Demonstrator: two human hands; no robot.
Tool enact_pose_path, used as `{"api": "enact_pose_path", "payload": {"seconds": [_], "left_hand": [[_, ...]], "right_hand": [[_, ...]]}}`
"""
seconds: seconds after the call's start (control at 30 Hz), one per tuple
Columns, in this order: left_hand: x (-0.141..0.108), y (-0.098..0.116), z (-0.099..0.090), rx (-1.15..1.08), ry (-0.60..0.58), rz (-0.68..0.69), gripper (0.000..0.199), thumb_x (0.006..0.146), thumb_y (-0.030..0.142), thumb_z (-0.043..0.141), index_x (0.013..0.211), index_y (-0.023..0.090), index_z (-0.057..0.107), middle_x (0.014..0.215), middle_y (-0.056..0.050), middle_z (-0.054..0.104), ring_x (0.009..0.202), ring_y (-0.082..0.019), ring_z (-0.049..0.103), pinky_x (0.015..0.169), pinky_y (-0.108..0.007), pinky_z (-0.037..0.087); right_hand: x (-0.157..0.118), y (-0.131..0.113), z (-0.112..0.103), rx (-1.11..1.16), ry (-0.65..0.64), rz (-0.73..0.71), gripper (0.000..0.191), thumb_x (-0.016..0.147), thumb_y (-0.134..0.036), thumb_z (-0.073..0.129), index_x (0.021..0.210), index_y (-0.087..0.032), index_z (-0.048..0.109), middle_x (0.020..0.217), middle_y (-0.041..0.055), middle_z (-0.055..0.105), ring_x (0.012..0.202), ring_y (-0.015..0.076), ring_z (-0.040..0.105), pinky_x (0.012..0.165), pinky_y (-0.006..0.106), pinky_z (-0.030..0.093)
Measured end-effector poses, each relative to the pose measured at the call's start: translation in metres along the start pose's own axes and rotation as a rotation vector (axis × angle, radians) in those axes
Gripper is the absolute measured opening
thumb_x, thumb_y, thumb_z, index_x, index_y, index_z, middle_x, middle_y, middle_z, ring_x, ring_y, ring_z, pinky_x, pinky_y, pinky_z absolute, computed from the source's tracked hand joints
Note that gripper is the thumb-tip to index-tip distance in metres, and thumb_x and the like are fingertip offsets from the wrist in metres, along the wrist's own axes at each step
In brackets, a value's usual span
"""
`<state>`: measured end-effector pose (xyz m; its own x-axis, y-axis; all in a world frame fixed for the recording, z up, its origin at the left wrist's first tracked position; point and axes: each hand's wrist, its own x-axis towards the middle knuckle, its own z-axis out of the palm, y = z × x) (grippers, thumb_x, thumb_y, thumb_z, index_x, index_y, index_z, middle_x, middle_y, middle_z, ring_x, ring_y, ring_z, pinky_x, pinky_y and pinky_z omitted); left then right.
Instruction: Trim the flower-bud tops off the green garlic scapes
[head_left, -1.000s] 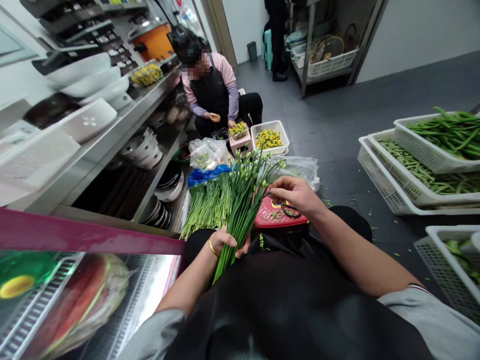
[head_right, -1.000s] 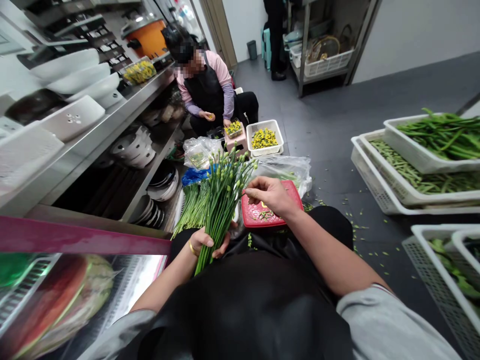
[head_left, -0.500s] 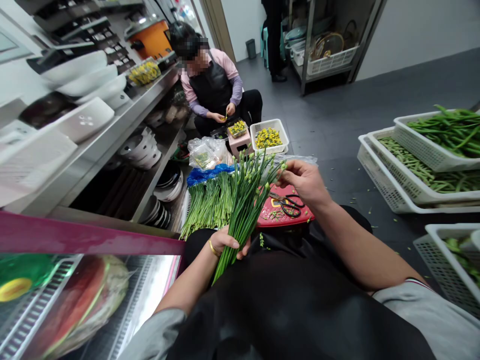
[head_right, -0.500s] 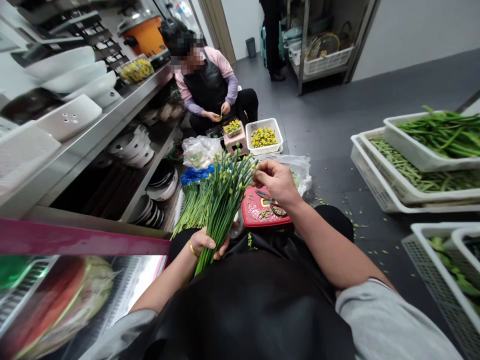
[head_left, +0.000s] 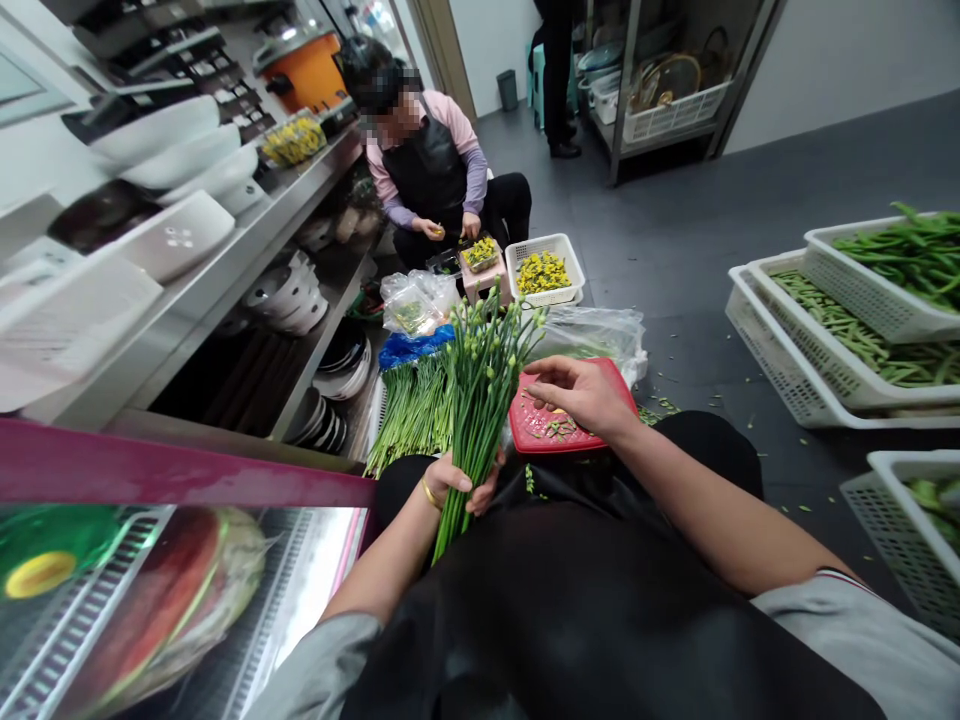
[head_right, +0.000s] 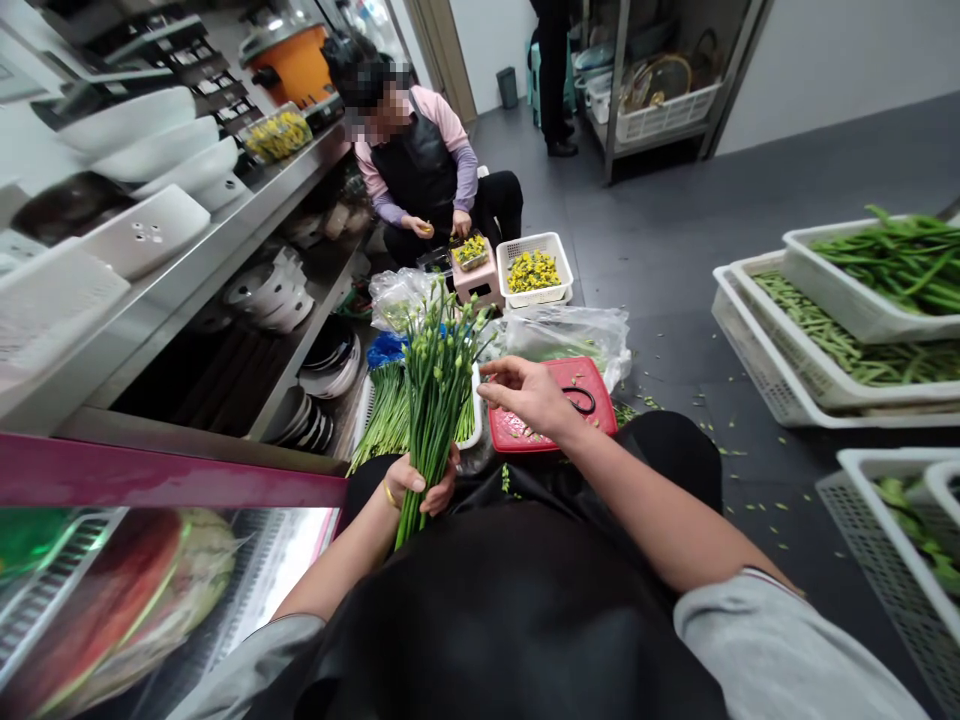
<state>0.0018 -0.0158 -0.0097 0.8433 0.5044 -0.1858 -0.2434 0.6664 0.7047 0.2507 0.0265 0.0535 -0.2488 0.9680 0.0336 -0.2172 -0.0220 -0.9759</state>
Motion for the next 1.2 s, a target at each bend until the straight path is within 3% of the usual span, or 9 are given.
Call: {"api": "enact_pose_path", "payload": {"seconds": [0.23,0.37,0.43,0.6,0.77,0.87,0.97,1.1,1.2], "left_hand": [[0.000,0.000,0.002,-0.026,-0.012,0.031,0.054,0.058,0.023,0.070,0.109,0.011,0.057,0.059,-0.003,0.062,0.039,-0.015,0.054,0.041,-0.025,0.044],[0.000,0.000,0.001,-0.024,-0.002,0.063,0.066,0.059,0.022,0.069,0.122,0.014,0.053,0.062,-0.003,0.064,0.039,-0.015,0.056,0.041,-0.025,0.046],[0.000,0.001,0.001,-0.001,0.024,0.069,0.066,0.058,0.024,0.070,0.122,0.013,0.055,0.061,-0.003,0.065,0.039,-0.015,0.055,0.041,-0.025,0.045],[0.000,0.003,0.004,0.057,0.073,0.069,0.045,0.056,0.029,0.072,0.096,0.008,0.064,0.059,-0.006,0.064,0.041,-0.015,0.056,0.041,-0.024,0.045],[-0.002,0.005,0.010,0.138,0.142,0.015,0.054,0.055,0.025,0.076,0.104,0.008,0.062,0.060,-0.004,0.063,0.043,-0.014,0.055,0.043,-0.024,0.046],[-0.004,0.006,0.012,0.193,0.194,0.055,0.058,0.055,0.026,0.078,0.108,0.008,0.060,0.061,-0.002,0.061,0.042,-0.012,0.054,0.043,-0.023,0.045],[-0.006,0.005,0.012,0.216,0.185,0.081,0.058,0.057,0.027,0.079,0.108,0.009,0.060,0.061,-0.001,0.061,0.042,-0.011,0.054,0.043,-0.022,0.044],[-0.006,0.005,0.012,0.237,0.160,0.051,0.058,0.057,0.027,0.079,0.108,0.008,0.060,0.062,-0.001,0.061,0.043,-0.012,0.055,0.042,-0.022,0.043],[-0.005,0.004,0.013,0.239,0.153,0.039,0.057,0.057,0.027,0.079,0.107,0.008,0.060,0.062,-0.001,0.061,0.043,-0.012,0.055,0.043,-0.023,0.044]], "right_hand": [[0.008,-0.009,0.013,-0.047,-0.035,0.005,0.031,0.059,-0.040,0.077,0.068,-0.016,0.060,0.061,-0.0024,0.057,0.055,0.0082,0.051,0.054,0.024,0.043],[0.004,-0.008,0.011,-0.038,-0.053,0.007,0.035,0.061,-0.045,0.076,0.065,-0.016,0.057,0.056,-0.0033,0.054,0.050,0.0079,0.049,0.050,0.023,0.041],[0.002,-0.005,0.010,-0.034,-0.030,0.001,0.040,0.062,-0.050,0.076,0.064,-0.016,0.056,0.054,-0.0032,0.053,0.049,0.0080,0.049,0.049,0.023,0.040],[0.005,-0.002,0.008,0.014,0.136,-0.102,0.045,0.065,-0.056,0.074,0.065,-0.017,0.053,0.052,-0.0033,0.053,0.047,0.0070,0.046,0.047,0.022,0.039],[0.011,-0.006,-0.002,-0.031,0.140,-0.144,0.041,0.067,-0.053,0.074,0.072,-0.016,0.056,0.056,-0.0022,0.056,0.049,0.0084,0.051,0.049,0.023,0.045],[0.009,-0.013,-0.016,-0.150,0.280,-0.295,0.038,0.071,-0.048,0.073,0.089,-0.017,0.059,0.067,-0.0014,0.060,0.056,0.0108,0.058,0.056,0.026,0.051],[0.003,-0.023,-0.030,-0.446,0.450,-0.565,0.030,0.080,-0.036,0.067,0.105,-0.021,0.060,0.077,-0.0004,0.062,0.064,0.0115,0.060,0.064,0.028,0.054],[-0.001,-0.036,-0.038,-0.874,0.405,-0.891,0.028,0.084,-0.024,0.063,0.112,-0.026,0.065,0.084,0.0020,0.063,0.072,0.0129,0.060,0.071,0.028,0.054],[-0.004,-0.046,-0.039,-0.950,0.358,-0.931,0.018,0.084,-0.021,0.063,0.098,-0.027,0.072,0.080,0.0024,0.063,0.070,0.0131,0.060,0.067,0.027,0.052]]}}
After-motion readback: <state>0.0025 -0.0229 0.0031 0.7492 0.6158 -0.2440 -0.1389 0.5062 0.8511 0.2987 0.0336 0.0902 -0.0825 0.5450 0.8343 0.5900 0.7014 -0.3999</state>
